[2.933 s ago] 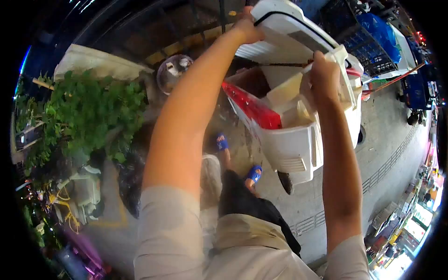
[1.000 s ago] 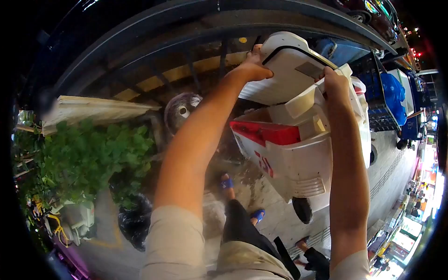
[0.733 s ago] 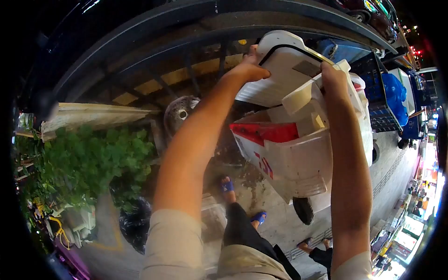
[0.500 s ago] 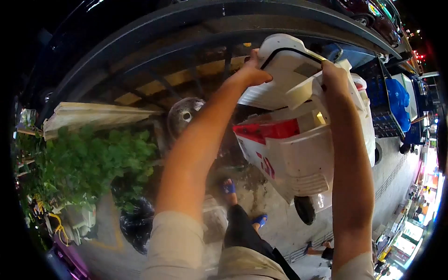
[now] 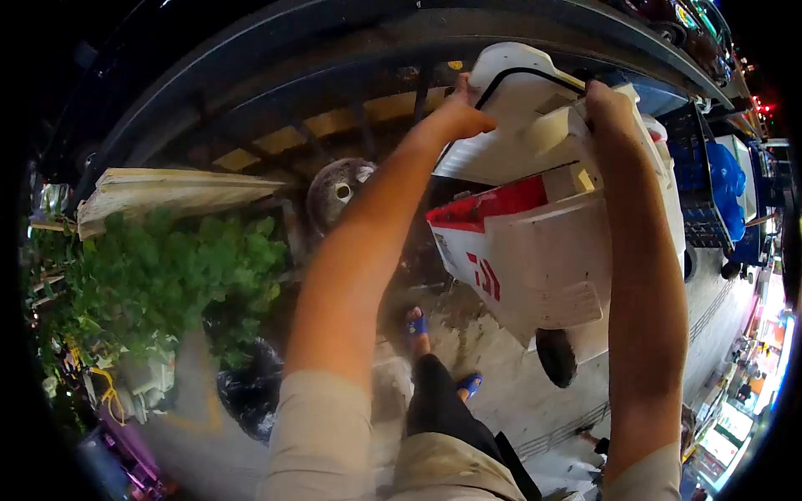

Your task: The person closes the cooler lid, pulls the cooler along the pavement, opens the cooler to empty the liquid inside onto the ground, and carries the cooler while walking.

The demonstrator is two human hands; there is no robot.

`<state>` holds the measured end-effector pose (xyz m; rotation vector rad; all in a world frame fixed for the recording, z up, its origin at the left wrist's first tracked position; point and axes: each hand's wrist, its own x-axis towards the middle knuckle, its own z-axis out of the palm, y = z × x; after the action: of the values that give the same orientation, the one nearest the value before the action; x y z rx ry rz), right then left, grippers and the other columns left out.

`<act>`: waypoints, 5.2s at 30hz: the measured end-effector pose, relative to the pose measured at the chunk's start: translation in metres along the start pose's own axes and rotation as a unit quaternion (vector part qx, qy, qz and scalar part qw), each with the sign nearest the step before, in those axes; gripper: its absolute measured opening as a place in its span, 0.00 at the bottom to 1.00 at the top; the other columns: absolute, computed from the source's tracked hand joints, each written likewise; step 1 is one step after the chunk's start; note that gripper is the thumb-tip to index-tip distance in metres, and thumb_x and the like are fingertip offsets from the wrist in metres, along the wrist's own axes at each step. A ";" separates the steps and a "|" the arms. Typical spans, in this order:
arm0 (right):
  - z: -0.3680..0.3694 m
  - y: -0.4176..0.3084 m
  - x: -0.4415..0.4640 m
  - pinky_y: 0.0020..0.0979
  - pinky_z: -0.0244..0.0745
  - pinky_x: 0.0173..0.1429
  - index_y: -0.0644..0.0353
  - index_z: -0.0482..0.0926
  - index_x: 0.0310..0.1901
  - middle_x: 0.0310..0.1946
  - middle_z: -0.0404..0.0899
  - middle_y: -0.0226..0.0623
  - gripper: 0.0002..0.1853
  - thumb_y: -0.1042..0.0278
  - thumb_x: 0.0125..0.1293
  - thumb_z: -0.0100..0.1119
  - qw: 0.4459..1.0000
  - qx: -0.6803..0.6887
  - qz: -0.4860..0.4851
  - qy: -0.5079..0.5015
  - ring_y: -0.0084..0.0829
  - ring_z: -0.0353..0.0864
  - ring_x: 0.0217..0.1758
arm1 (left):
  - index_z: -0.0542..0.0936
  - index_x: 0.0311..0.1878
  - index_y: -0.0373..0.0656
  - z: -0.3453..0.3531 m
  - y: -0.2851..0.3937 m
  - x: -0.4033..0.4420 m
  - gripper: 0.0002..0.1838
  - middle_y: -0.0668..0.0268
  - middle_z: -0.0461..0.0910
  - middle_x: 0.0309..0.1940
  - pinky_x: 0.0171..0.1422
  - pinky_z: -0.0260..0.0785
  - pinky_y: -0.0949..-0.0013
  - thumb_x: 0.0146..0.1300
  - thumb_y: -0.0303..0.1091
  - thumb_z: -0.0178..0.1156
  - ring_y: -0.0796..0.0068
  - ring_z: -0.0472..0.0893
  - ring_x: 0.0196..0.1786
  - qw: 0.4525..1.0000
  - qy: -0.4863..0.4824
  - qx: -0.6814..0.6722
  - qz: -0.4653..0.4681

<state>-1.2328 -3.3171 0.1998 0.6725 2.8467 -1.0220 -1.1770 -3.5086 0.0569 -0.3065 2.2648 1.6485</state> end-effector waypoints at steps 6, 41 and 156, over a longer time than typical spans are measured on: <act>0.011 -0.001 0.024 0.40 0.73 0.53 0.70 0.83 0.40 0.40 0.84 0.54 0.24 0.56 0.60 0.45 0.997 -0.054 -0.049 -0.014 0.46 0.83 0.47 | 0.37 0.78 0.38 -0.001 0.006 -0.006 0.66 0.42 0.70 0.64 0.70 0.64 0.67 0.44 0.40 0.74 0.54 0.74 0.66 0.995 0.049 0.086 -0.009; 0.005 -0.016 0.035 0.42 0.75 0.56 0.59 0.85 0.43 0.43 0.85 0.49 0.16 0.63 0.61 0.50 0.894 -0.337 -0.287 -0.074 0.47 0.84 0.50 | 0.75 0.51 0.32 0.007 -0.016 0.008 0.29 0.53 0.79 0.42 0.49 0.72 0.61 0.46 0.36 0.71 0.61 0.79 0.46 0.998 0.050 -0.004 0.034; -0.270 0.419 -0.268 0.29 0.67 0.19 0.52 0.72 0.29 0.16 0.67 0.29 0.35 0.21 0.64 0.42 0.849 0.441 0.276 0.087 0.27 0.69 0.15 | 0.61 0.71 0.54 0.280 0.022 -0.307 0.48 0.56 0.69 0.57 0.72 0.46 0.29 0.45 0.43 0.73 0.52 0.66 0.66 0.803 -0.156 0.336 0.466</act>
<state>-0.7895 -2.9653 0.2100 1.5618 1.8915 -2.1674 -0.8634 -3.2402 0.1138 1.3275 2.6565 0.8954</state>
